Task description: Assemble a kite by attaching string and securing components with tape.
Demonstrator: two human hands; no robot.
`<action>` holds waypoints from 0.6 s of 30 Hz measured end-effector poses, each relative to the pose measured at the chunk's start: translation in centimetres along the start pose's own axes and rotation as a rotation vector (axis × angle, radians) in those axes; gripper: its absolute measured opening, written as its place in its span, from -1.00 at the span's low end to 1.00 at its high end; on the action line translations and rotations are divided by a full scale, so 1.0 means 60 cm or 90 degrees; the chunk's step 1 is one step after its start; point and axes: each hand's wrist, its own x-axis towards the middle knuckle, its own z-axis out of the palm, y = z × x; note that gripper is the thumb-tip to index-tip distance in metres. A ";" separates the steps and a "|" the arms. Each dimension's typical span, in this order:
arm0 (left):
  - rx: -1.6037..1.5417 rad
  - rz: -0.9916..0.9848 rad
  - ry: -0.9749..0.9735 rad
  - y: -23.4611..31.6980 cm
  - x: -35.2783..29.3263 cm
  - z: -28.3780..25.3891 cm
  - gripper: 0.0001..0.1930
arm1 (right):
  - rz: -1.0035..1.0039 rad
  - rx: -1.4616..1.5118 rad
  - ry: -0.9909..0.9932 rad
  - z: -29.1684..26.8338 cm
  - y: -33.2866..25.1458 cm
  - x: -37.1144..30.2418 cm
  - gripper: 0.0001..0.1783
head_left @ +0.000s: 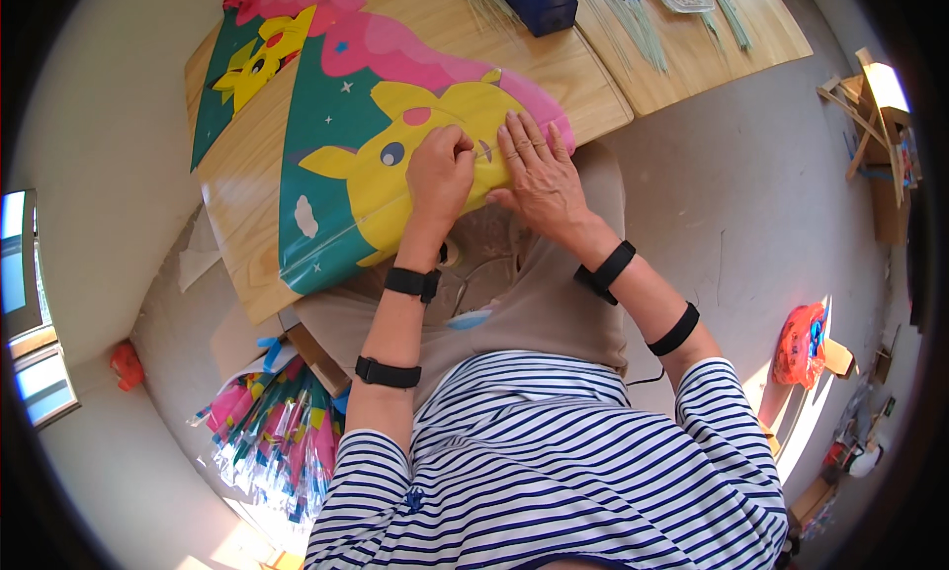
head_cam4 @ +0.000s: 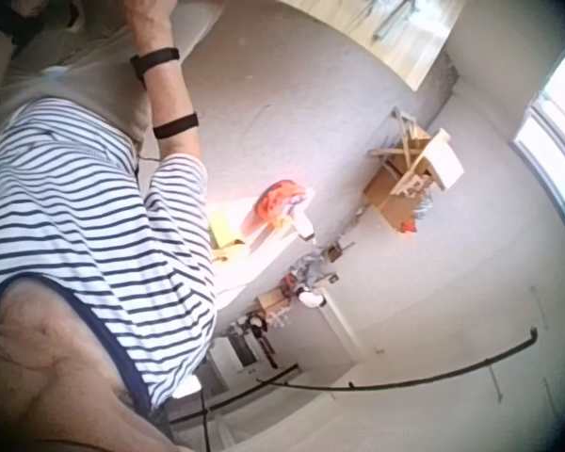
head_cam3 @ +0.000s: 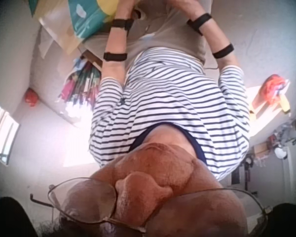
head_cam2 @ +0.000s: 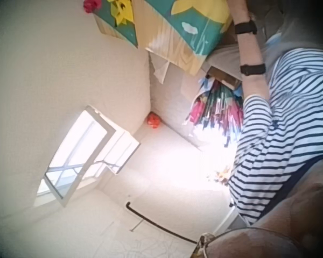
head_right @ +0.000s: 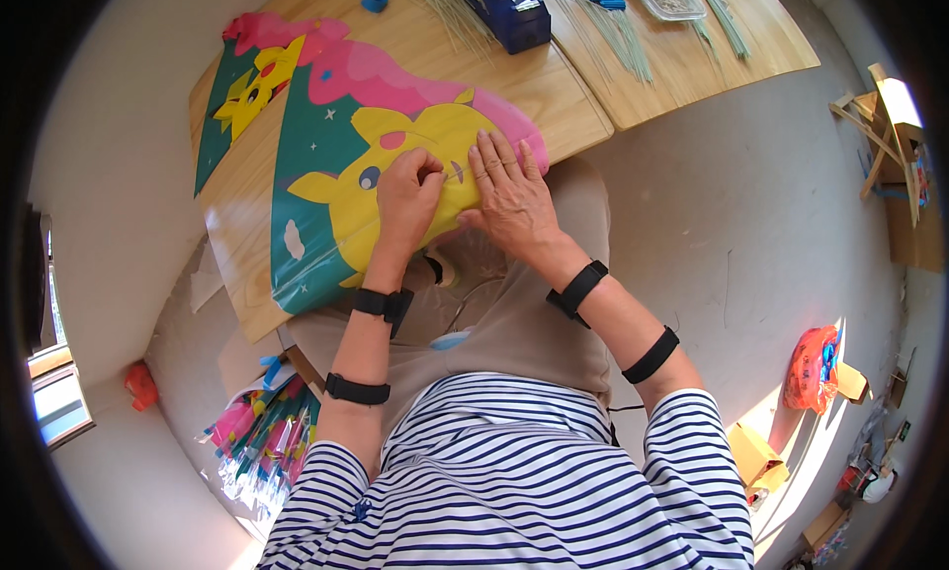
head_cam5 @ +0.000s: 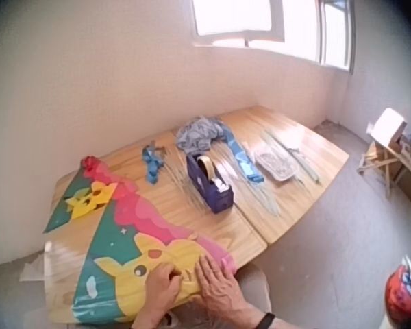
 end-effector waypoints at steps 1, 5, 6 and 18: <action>0.019 0.046 0.025 -0.003 -0.015 -0.010 -0.94 | 0.017 -0.002 0.010 0.001 0.000 -0.002 0.03; 0.101 0.122 0.055 -0.032 -0.083 -0.075 -0.84 | 0.006 -0.028 0.042 -0.020 -0.002 -0.007 0.05; 0.150 0.128 0.050 -0.038 -0.102 -0.094 -0.79 | -0.013 -0.022 0.030 -0.024 -0.009 -0.009 0.05; 0.344 0.136 -0.064 -0.090 -0.185 -0.098 -0.15 | -0.073 0.029 -0.034 0.026 -0.094 0.003 0.04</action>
